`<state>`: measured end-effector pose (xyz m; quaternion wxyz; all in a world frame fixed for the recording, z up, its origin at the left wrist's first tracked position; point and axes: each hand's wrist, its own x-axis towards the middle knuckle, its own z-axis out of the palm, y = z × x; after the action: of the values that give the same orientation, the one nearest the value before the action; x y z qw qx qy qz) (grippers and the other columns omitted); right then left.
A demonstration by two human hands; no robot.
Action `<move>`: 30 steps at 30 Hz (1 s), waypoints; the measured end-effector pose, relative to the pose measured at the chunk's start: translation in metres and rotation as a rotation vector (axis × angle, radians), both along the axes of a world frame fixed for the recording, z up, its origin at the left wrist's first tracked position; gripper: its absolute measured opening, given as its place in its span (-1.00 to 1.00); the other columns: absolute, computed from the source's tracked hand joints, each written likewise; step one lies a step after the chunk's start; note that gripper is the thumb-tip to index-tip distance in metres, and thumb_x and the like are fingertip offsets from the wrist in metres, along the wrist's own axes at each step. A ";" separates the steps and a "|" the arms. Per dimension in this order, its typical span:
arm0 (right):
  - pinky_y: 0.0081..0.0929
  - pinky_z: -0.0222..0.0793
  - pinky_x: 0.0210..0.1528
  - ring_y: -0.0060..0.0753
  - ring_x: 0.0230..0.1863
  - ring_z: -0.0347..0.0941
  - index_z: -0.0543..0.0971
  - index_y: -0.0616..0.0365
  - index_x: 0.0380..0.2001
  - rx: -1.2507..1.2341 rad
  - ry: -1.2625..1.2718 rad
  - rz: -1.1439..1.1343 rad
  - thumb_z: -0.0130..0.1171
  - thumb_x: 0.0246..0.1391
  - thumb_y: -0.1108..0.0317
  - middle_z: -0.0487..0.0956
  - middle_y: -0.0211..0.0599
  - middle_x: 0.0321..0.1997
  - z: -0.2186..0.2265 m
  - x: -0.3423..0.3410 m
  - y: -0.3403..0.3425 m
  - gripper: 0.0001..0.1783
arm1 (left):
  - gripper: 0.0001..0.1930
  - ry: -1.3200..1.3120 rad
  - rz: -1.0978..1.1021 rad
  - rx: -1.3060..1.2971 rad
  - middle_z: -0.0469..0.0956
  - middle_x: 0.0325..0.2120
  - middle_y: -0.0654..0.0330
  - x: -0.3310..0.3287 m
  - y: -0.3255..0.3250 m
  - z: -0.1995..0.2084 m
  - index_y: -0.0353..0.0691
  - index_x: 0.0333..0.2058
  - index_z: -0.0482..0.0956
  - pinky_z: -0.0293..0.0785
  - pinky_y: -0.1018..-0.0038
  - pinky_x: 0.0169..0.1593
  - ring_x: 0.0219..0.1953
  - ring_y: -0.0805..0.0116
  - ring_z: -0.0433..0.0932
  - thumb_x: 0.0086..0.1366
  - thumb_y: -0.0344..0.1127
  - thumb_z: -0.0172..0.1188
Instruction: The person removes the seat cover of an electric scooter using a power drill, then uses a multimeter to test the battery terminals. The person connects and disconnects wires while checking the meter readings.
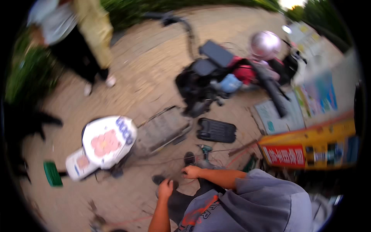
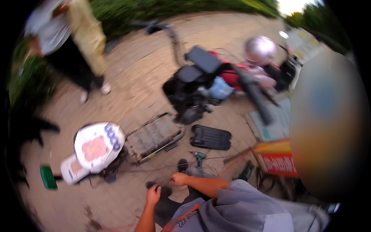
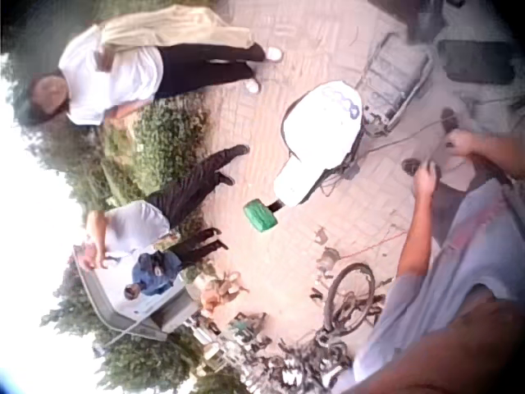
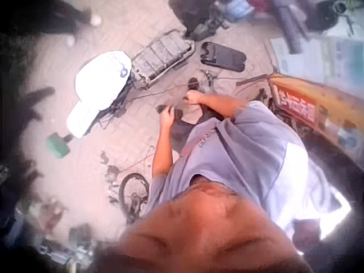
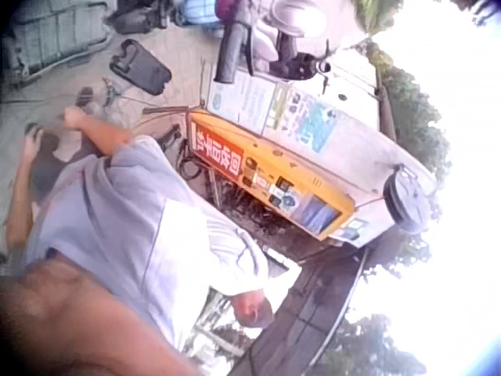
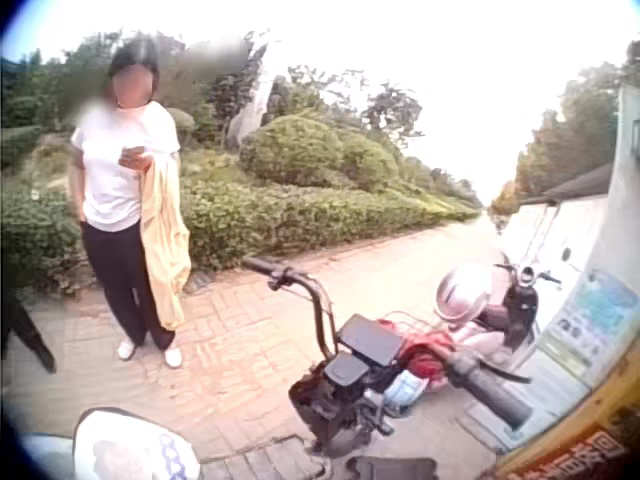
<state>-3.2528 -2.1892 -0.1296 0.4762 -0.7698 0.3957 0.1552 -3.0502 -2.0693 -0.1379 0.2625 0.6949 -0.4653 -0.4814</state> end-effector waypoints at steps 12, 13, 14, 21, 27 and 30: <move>-0.23 0.43 -0.11 -0.07 -0.18 0.55 0.64 0.13 -0.28 -0.281 0.311 -1.720 0.14 -0.09 0.13 0.61 0.01 -0.23 0.113 -0.210 0.192 -0.63 | -0.72 0.089 -0.527 0.250 0.59 -0.45 0.01 0.060 -0.031 0.065 -0.47 -0.35 0.55 0.47 0.32 -0.32 -0.44 0.21 0.57 0.24 -0.28 0.04; -0.23 0.44 -0.13 -0.07 -0.19 0.56 0.65 0.13 -0.30 -0.290 0.315 -1.832 0.14 -0.09 0.11 0.61 0.00 -0.25 0.131 -0.223 0.214 -0.63 | -0.72 0.070 -0.590 0.256 0.59 -0.45 0.01 0.056 -0.040 0.070 -0.47 -0.36 0.55 0.47 0.32 -0.32 -0.44 0.21 0.57 0.24 -0.29 0.04; -0.24 0.44 -0.14 -0.07 -0.22 0.56 0.65 0.14 -0.32 -0.318 0.340 -1.939 0.14 -0.09 0.11 0.62 0.00 -0.27 0.136 -0.233 0.231 -0.64 | -0.72 0.051 -0.646 0.263 0.59 -0.46 0.01 0.049 -0.049 0.072 -0.47 -0.36 0.55 0.47 0.33 -0.33 -0.44 0.22 0.57 0.24 -0.29 0.04; -0.34 0.43 -0.14 -0.15 -0.21 0.55 0.63 0.18 -0.38 -0.411 0.282 -2.421 0.21 -0.13 0.19 0.62 -0.07 -0.31 0.135 -0.278 0.323 -0.70 | -0.72 -0.121 -0.978 0.313 0.59 -0.49 0.05 -0.010 -0.096 0.095 -0.47 -0.40 0.53 0.47 0.35 -0.34 -0.45 0.26 0.57 0.25 -0.29 0.02; -0.29 0.40 -0.02 -0.15 -0.06 0.50 0.54 0.23 -0.06 -0.607 0.391 -2.523 0.25 -0.06 0.16 0.56 -0.04 -0.10 0.135 -0.350 0.393 -0.50 | -0.72 -0.199 -1.112 0.304 0.59 -0.51 0.07 -0.074 -0.138 0.112 -0.47 -0.43 0.52 0.47 0.37 -0.36 -0.46 0.30 0.56 0.26 -0.30 0.01; -0.33 0.40 -0.02 -0.16 -0.05 0.49 0.46 0.22 0.05 -0.679 0.433 -2.624 0.26 -0.06 0.14 0.51 0.01 -0.02 0.145 -0.385 0.420 -0.39 | -0.72 -0.207 -1.097 0.315 0.59 -0.52 0.09 -0.109 -0.162 0.110 -0.47 -0.44 0.51 0.47 0.39 -0.37 -0.46 0.32 0.56 0.26 -0.30 0.00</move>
<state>-3.6374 -1.7691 0.0153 -0.0086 0.1276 0.9107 -0.3928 -3.1587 -2.2309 -0.0283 -0.1790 0.4264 -0.7032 -0.5400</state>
